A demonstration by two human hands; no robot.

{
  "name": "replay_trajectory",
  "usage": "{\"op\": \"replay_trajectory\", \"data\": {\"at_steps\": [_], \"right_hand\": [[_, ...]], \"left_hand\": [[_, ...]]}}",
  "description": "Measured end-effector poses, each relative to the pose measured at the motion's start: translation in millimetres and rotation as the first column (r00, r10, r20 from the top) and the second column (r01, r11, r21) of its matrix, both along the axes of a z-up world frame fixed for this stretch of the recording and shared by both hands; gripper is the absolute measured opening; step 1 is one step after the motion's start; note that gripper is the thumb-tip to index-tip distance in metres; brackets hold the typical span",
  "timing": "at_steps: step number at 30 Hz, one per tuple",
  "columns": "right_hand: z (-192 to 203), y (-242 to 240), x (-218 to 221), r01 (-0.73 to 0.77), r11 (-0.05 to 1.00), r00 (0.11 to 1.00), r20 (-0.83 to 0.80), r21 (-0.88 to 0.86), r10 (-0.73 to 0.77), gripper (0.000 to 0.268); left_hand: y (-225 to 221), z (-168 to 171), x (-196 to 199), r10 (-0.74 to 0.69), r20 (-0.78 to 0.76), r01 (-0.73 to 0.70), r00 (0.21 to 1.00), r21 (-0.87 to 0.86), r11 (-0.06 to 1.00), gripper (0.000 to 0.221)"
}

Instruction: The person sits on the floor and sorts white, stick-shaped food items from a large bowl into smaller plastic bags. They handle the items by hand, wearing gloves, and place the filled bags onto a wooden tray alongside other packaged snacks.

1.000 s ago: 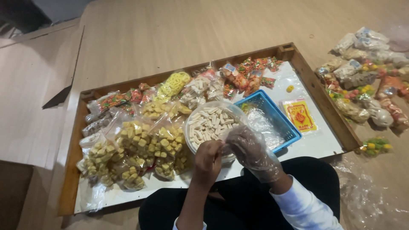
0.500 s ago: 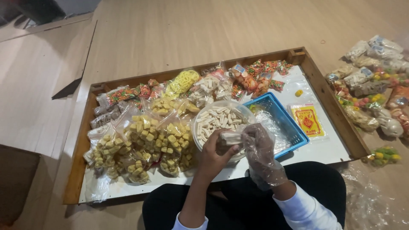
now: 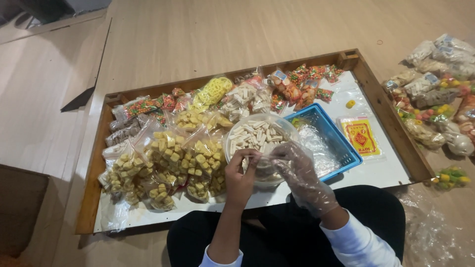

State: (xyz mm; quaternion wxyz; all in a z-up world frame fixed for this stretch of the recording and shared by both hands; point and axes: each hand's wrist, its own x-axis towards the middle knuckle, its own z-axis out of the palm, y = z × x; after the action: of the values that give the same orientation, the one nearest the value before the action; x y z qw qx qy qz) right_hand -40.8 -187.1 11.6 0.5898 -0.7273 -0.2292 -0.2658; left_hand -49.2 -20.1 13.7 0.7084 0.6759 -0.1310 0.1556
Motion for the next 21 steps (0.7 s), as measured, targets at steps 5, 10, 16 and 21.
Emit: {"op": "replay_trajectory", "data": {"at_steps": [5, 10, 16, 21], "right_hand": [[6.7, -5.5, -2.1, -0.017, 1.000, 0.998, -0.058, -0.013, 0.017, 0.021], [37.7, 0.9, -5.5, 0.049, 0.983, 0.999, 0.014, -0.179, -0.047, 0.010], [56.1, 17.9, 23.9, 0.185, 0.941, 0.968, -0.115, -0.283, -0.225, 0.011], [62.8, 24.1, 90.4, 0.308, 0.942, 0.941, -0.104, -0.132, -0.322, 0.020]], "left_hand": [[-0.6, 0.2, -1.5, -0.064, 0.038, 0.068, 0.997, -0.097, 0.993, 0.013], [6.2, 17.6, -7.3, -0.038, 0.129, 0.062, 0.991, -0.185, 0.981, 0.051], [37.2, -7.3, 21.5, 0.092, 0.188, -0.048, 0.978, -0.223, 0.974, 0.065], [52.7, -35.6, 42.5, 0.305, 0.209, -0.259, 0.929, -0.219, 0.941, 0.055]]}}
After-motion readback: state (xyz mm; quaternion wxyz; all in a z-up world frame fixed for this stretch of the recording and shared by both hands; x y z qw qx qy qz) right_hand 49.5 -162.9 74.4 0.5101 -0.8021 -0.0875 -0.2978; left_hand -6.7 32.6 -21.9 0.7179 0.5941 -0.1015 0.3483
